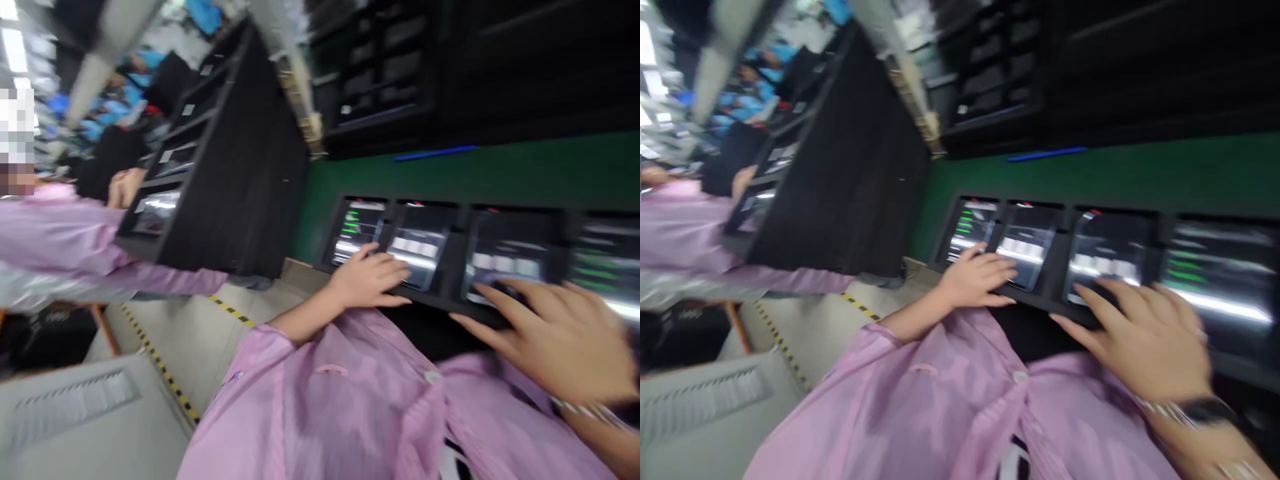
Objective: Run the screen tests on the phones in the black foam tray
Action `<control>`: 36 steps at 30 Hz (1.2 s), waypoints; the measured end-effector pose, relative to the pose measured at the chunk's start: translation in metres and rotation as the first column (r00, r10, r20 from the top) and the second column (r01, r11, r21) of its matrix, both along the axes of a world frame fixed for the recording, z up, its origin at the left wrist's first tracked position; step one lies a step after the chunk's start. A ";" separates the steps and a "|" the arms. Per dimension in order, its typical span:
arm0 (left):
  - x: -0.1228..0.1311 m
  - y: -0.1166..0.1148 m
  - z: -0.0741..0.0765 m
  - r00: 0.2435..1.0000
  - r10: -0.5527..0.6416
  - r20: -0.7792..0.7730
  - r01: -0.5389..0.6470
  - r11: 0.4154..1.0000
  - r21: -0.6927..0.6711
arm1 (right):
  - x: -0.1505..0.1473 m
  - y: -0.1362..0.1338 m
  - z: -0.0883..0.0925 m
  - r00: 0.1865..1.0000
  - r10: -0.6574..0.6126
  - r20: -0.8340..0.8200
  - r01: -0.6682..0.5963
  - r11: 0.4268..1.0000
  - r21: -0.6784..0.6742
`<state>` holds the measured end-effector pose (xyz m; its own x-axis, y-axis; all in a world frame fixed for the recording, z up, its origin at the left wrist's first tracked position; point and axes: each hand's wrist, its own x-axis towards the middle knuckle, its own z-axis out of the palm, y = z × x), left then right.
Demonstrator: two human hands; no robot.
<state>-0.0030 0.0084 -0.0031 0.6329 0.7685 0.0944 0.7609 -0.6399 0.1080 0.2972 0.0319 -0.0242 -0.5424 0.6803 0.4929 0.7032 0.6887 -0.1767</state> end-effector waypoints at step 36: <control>0.007 0.031 -0.015 0.876 0.436 0.209 -0.435 0.899 -0.052 | 0.003 0.001 -0.018 0.962 -0.233 -0.142 0.229 0.972 -0.042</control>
